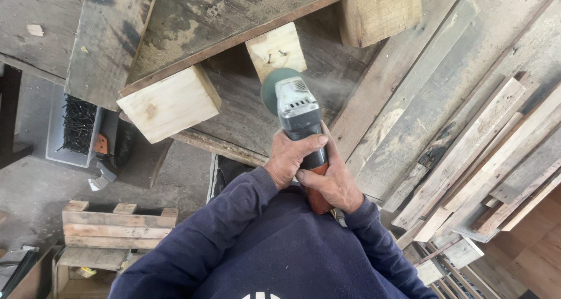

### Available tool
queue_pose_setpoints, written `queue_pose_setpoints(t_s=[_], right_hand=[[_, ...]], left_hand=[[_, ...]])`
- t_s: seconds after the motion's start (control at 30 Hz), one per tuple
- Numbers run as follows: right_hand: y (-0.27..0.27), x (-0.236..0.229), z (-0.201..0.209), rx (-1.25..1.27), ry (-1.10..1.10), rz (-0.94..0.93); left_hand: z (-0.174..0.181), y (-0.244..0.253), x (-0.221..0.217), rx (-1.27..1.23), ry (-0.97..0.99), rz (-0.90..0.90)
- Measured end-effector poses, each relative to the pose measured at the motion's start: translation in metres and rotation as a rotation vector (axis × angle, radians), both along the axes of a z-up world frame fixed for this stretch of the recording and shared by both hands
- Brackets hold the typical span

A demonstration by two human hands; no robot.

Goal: The person uses an angle grinder with a sanding disc to smooth the surfaces of several small wooden blocks arranged on a workbench. The person repositions the blocks as needed and continues sanding each one until the clip ends.

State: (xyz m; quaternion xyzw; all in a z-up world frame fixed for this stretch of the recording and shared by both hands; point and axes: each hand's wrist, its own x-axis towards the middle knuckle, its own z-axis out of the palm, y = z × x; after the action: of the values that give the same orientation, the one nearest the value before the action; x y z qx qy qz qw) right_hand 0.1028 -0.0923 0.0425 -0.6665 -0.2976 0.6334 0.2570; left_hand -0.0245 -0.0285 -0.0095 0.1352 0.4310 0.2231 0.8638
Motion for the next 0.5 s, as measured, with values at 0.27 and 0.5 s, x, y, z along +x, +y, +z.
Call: queue_pose_setpoints(t_s=[0.27, 0.5], right_hand=[[0.005, -0.014, -0.003, 0.052, 0.065, 0.087], [-0.005, -0.011, -0.003, 0.042, 0.086, 0.028]], left_hand=[[0.001, -0.004, -0.022, -0.002, 0.011, 0.118], [0.000, -0.012, -0.017, -0.011, -0.006, 0.069]])
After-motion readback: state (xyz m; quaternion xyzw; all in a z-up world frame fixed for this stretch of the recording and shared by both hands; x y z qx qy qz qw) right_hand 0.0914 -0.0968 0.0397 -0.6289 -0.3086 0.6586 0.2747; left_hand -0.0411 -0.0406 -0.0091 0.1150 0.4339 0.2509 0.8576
